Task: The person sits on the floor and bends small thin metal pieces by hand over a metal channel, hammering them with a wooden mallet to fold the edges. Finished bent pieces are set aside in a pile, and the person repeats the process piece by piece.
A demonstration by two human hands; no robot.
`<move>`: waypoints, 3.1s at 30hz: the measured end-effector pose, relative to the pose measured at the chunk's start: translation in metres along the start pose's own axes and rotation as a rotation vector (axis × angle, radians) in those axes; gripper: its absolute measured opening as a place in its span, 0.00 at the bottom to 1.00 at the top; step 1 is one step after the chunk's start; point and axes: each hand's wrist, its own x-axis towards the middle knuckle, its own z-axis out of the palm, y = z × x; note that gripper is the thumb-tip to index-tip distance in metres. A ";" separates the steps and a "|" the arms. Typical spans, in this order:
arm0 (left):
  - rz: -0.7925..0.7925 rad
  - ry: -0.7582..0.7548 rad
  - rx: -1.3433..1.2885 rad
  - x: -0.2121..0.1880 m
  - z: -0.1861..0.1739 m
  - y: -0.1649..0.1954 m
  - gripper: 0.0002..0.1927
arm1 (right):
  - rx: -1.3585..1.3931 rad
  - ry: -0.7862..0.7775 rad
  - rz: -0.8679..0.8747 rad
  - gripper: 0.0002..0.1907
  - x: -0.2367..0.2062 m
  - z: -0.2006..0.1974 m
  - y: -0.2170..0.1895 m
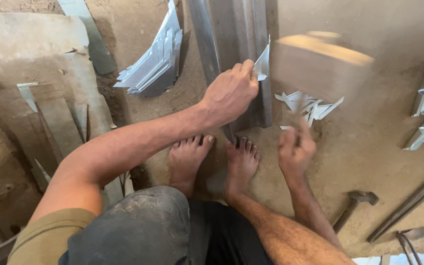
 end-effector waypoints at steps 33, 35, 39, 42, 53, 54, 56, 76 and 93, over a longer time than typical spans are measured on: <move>0.132 0.277 -0.352 -0.004 -0.035 0.026 0.19 | -0.050 0.180 -0.134 0.19 -0.035 -0.005 0.015; -0.021 0.333 -0.350 -0.036 -0.049 0.007 0.18 | -0.200 0.117 -0.191 0.18 -0.043 0.004 0.019; -0.501 0.187 0.037 -0.101 -0.047 -0.052 0.23 | -0.366 -0.073 -0.234 0.18 -0.047 0.025 0.024; -0.543 0.161 0.193 -0.132 -0.027 -0.069 0.30 | -0.357 -0.105 -0.109 0.18 -0.048 0.032 0.026; -0.495 0.154 0.072 -0.161 -0.050 -0.094 0.23 | -0.128 -0.130 0.142 0.15 -0.047 0.027 0.008; -0.474 0.163 0.025 -0.158 -0.058 -0.093 0.15 | -0.088 -0.145 0.190 0.17 -0.049 0.025 -0.001; -0.475 0.189 -0.402 -0.145 -0.073 -0.091 0.10 | -0.016 -0.135 0.158 0.18 -0.054 0.025 -0.018; -0.543 -0.173 -0.971 -0.057 -0.063 -0.088 0.18 | -0.112 -0.123 -0.013 0.13 -0.018 0.019 -0.025; -0.613 -0.161 -0.929 -0.053 -0.066 -0.081 0.18 | -0.414 -0.014 -0.115 0.18 -0.007 0.027 -0.021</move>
